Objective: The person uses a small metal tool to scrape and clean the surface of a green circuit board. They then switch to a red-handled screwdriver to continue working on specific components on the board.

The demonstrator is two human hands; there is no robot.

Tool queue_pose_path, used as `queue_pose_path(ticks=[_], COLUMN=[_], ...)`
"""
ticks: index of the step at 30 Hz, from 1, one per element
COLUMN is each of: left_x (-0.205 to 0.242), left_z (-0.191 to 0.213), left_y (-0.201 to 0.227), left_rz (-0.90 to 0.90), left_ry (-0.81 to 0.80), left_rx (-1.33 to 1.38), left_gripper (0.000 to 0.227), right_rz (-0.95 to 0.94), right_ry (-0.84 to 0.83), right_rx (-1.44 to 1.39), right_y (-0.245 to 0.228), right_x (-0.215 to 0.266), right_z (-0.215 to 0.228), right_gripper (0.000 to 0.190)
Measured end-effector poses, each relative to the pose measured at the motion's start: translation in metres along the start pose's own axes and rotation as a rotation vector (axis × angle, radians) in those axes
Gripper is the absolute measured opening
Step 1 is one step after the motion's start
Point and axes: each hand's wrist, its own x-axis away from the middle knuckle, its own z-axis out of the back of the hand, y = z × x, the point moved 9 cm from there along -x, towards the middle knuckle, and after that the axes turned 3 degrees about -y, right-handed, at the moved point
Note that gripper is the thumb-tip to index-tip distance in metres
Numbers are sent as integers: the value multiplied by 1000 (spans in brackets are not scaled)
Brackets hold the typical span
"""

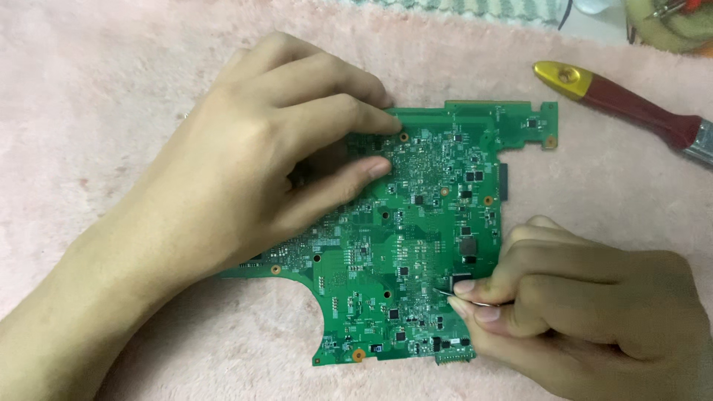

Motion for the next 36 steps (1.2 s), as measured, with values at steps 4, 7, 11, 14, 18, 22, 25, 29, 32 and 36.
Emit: queue_pose_path(ticks=[4,7,11,14,18,22,25,29,32,36], left_x=[0,0,1,1,0,0,0,0,0,1], left_z=[1,0,1,1,0,0,0,0,1,0], left_y=[0,1,0,0,1,2,0,1,0,0], left_rz=[5,-12,-14,-5,3,-13,5,-8,-7,-7], left_ry=[8,7,13,7,6,3,-2,-1,-2,6], left_rx=[-8,15,9,8,-4,14,0,2,-3,1], left_gripper=[22,21,21,22,22,21,22,21,21,22], right_rz=[4,15,34,11,-39,-27,-9,-11,20,21], right_ry=[-5,-38,-66,-69,-63,4,-2,-21,-44,-51], right_rx=[-36,-38,-16,-13,3,-43,14,7,-21,2], right_y=[3,5,6,7,12,6,4,4,6,3], right_x=[0,0,-2,-3,1,-1,-2,-3,-5,-7], right_z=[1,0,1,1,3,2,3,2,1,1], right_gripper=[53,52,45,43,47,51,55,49,46,40])
